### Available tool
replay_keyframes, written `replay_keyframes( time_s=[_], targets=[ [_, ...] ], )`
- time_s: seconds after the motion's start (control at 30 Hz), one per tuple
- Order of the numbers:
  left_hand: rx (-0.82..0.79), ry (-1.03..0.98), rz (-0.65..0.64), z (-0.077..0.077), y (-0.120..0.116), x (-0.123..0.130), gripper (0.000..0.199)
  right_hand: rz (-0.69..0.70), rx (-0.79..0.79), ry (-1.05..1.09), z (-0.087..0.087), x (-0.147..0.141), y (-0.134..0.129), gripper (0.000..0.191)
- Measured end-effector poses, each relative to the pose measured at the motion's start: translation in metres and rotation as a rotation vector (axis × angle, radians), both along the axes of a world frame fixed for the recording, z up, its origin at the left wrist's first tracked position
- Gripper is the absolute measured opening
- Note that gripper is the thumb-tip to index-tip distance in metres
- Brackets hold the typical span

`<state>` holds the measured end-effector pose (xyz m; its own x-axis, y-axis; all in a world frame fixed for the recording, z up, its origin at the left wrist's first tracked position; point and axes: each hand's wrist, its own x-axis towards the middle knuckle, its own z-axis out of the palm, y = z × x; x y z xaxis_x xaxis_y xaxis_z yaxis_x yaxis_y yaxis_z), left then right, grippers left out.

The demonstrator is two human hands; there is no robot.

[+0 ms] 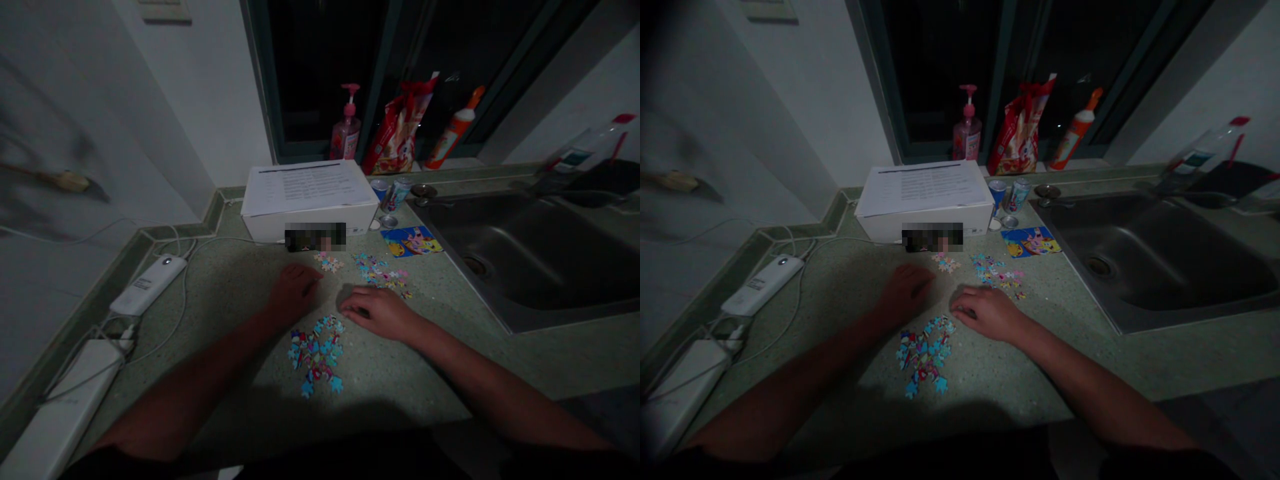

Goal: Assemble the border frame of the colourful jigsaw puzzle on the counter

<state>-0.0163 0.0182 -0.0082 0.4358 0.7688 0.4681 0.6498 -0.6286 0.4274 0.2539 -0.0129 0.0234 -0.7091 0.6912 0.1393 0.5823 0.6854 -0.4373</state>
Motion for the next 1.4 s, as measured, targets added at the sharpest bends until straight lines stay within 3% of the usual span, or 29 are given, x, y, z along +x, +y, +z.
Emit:
replay_keyframes(
  time_s=[0.27,0.47,0.6,1.27,1.4],
  targets=[
    [-0.348,-0.259,0.022,0.009,-0.016,0.015,0.012,-0.169,0.124,0.114,-0.004,-0.011,-0.005,0.021],
    [-0.572,-0.399,0.003,0.016,-0.023,0.025,0.003,-0.19,0.192,0.2,-0.005,-0.015,-0.007,0.021],
    [-0.702,-0.517,0.013,0.019,-0.024,0.027,0.007,-0.177,0.256,0.236,-0.006,-0.014,-0.006,0.021],
    [-0.743,-0.586,-0.051,0.019,-0.026,0.026,0.009,-0.165,0.171,0.278,-0.002,-0.014,-0.005,0.017],
    [-0.69,-0.625,0.001,0.021,-0.023,0.023,0.011,-0.196,0.206,0.323,0.0,-0.013,-0.005,0.015]
  ],
)
